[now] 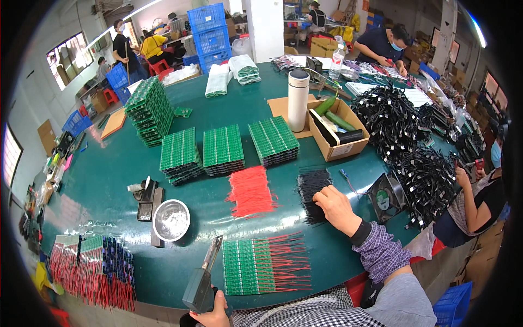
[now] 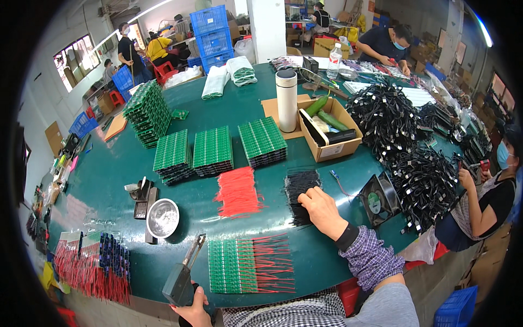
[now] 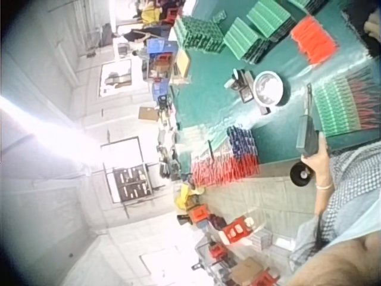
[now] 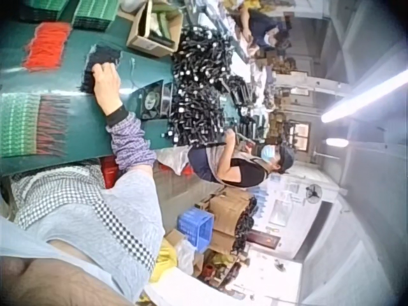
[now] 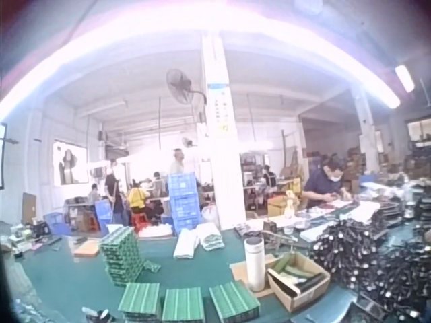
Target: The person solders wires onto circuit boards by positioning the wires by hand and applying a soldering iron.
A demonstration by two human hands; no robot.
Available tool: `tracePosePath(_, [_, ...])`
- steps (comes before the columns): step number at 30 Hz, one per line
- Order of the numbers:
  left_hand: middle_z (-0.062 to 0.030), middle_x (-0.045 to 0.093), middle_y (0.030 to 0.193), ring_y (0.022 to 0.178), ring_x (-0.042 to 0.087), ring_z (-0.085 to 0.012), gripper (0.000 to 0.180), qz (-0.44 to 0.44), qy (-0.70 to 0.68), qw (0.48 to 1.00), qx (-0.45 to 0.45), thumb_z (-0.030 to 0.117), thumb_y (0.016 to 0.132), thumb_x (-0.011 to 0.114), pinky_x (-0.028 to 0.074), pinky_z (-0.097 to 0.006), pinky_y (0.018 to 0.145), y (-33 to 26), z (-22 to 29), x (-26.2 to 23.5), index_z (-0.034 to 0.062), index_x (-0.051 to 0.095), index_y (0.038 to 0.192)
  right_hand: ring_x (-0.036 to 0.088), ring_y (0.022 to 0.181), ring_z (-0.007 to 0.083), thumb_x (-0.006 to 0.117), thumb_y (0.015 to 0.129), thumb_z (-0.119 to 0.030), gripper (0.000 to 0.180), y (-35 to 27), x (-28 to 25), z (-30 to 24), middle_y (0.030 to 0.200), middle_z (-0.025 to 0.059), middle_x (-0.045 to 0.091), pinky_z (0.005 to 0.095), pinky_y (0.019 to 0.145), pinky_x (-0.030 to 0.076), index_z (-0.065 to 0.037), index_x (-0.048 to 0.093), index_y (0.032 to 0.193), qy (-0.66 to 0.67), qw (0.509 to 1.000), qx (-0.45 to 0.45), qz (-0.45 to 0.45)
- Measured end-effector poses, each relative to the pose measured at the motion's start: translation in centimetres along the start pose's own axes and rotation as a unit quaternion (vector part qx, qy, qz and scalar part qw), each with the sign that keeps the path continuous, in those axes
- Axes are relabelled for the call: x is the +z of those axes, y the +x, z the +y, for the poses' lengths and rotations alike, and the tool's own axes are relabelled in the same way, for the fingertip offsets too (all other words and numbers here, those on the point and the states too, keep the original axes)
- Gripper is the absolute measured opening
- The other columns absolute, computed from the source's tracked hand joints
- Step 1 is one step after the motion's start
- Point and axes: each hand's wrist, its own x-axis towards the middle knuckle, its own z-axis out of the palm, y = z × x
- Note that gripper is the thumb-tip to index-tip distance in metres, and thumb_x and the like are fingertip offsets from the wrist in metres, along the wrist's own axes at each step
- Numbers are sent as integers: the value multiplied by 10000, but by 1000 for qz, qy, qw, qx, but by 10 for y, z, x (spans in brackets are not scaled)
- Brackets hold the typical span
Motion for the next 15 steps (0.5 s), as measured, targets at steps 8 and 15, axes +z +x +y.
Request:
tracePosePath(8, [-37,622,705,552,540,-108,188,-10,-9,1000,-6,-49,837,788,428,-264,512,-2,11,4,-26,654,967,583,898,285,649,846,27,137,4,-5,-7,909,86,561,399,758,514,-43,615,959,1,1000,5,5])
tracePosePath(15, [-37,619,723,551,534,-106,199,-7,-17,1000,-24,-62,831,780,426,-267,514,-3,9,4,-33,658,985,579,893,292,607,790,45,210,7,-20,-17,927,91,541,399,758,509,-45,568,975,-17,998,-30,-43])
